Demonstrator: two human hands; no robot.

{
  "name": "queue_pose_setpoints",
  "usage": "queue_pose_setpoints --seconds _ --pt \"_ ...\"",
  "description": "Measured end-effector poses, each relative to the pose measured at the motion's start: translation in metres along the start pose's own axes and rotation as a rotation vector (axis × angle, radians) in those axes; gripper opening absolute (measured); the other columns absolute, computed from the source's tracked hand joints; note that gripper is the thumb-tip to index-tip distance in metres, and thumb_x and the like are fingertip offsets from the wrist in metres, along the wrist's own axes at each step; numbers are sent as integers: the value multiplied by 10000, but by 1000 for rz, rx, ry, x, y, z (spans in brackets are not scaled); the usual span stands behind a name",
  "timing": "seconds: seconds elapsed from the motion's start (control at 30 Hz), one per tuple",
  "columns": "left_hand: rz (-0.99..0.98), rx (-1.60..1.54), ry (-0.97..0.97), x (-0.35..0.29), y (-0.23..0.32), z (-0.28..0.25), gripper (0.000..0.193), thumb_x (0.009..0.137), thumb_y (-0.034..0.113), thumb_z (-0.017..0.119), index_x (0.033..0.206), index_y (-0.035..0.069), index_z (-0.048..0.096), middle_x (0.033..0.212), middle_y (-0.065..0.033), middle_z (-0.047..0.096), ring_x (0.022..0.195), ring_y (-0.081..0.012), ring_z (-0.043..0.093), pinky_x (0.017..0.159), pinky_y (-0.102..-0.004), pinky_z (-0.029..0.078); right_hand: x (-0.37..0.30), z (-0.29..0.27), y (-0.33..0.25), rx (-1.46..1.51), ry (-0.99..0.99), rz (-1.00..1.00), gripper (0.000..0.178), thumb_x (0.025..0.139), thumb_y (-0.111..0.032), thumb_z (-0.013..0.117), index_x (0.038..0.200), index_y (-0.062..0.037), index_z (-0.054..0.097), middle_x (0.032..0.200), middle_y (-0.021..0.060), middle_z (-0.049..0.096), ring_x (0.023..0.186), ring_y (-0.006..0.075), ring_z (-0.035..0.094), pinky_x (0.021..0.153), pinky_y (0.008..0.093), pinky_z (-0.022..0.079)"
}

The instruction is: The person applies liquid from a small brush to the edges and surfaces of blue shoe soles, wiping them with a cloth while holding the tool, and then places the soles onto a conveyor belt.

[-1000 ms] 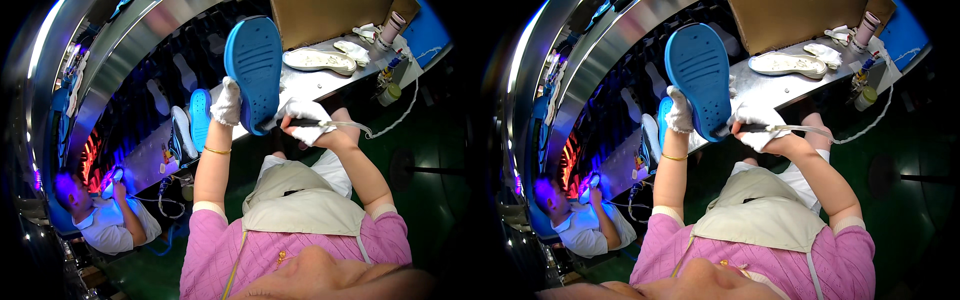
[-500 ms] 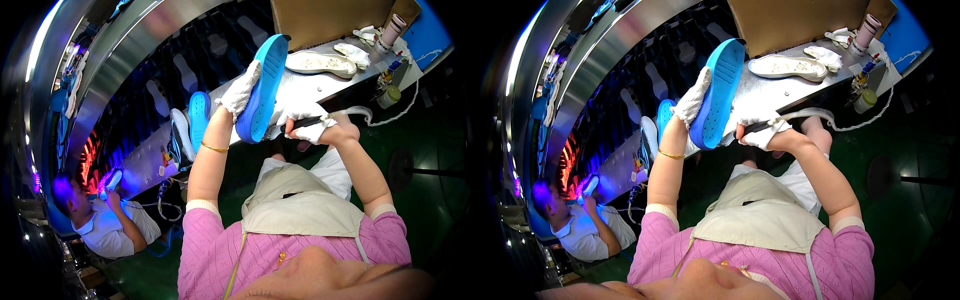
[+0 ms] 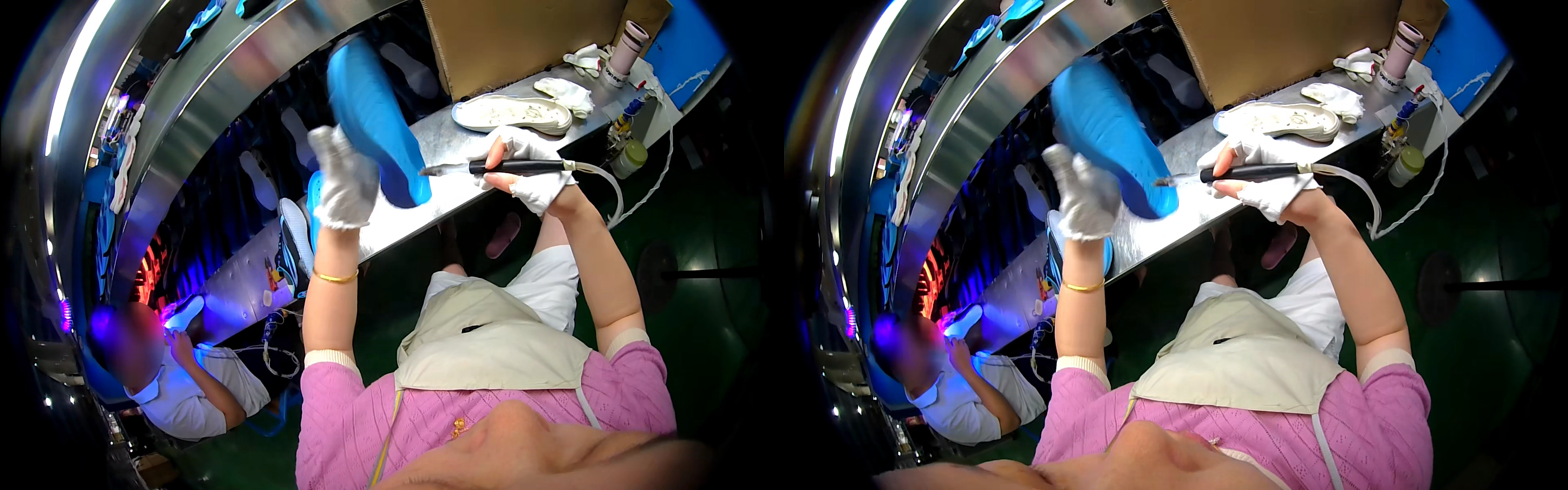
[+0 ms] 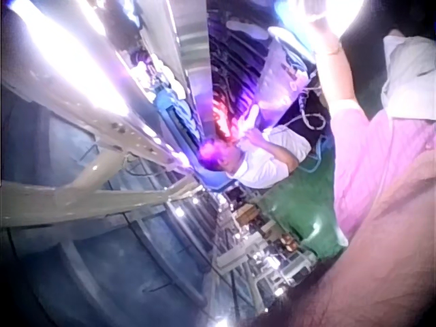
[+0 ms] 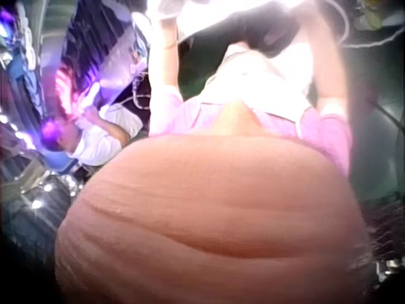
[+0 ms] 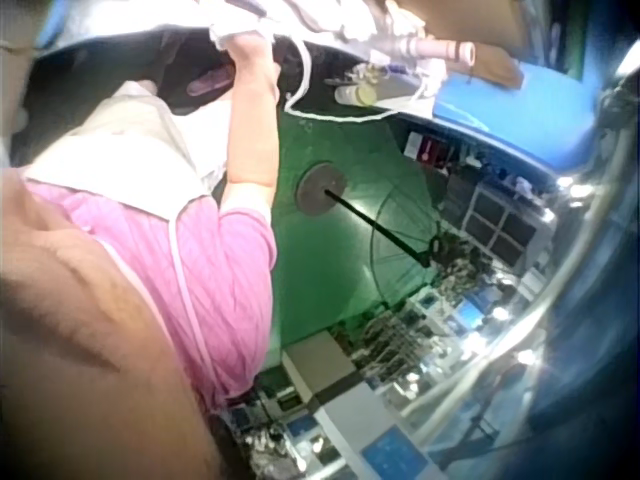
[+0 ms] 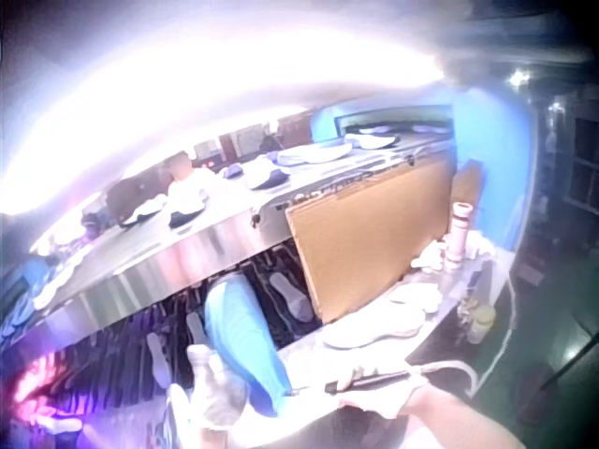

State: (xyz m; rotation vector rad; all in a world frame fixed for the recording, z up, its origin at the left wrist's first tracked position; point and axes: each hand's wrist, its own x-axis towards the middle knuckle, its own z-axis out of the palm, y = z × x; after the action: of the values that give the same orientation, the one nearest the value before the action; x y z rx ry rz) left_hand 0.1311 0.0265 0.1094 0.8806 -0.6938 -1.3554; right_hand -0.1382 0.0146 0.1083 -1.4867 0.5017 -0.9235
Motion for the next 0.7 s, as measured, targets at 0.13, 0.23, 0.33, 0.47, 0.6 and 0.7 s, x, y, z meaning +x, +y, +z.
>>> queue_pose_setpoints --seconds 0.13,0.23,0.33,0.47,0.6,0.7 --pt "-159 -525 -460 -5 3 -29 592 987 528 395 1231 20 575 1137 -135 653 1102 -297 606 1023 -456 456 -9 10 0 -48 104 -74 160 835 -3 711 937 -48 597 915 52 661 831 105 614 765 253 505" --pt "-332 -456 -350 -17 -36 -39 620 943 543 486 1280 24 526 1166 -174 624 1034 -318 629 975 -459 497 -16 19 11 -17 196 76 152 833 -54 726 921 -47 603 844 24 661 754 83 601 704 232 494" --pt "-317 -524 -279 -37 -80 -34 584 938 495 526 1307 41 511 1161 -184 620 1053 -338 622 988 -516 479 -16 25 26 -6 271 26 143 830 -44 707 910 -39 588 797 18 633 691 72 576 644 223 472" --pt "-325 -668 -408 -57 -115 -9 790 912 540 545 1461 27 302 1359 -188 503 1243 -342 505 1119 -494 349 -5 28 36 -254 396 -227 139 847 -1 664 930 -29 556 803 16 609 710 80 580 659 226 483" --pt "-345 -423 -179 -54 -128 3 788 891 628 514 1424 66 369 1355 -147 504 1235 -305 503 1092 -463 384 -1 46 34 -511 342 -382 165 767 22 700 870 -48 592 799 54 640 713 123 618 667 259 501" --pt "-249 -563 -214 -51 -133 -2 720 918 603 493 1403 81 391 1352 -135 494 1224 -281 496 1068 -439 409 -18 51 25 -503 135 -179 166 744 -4 700 860 -53 593 759 51 620 687 136 611 650 251 493"
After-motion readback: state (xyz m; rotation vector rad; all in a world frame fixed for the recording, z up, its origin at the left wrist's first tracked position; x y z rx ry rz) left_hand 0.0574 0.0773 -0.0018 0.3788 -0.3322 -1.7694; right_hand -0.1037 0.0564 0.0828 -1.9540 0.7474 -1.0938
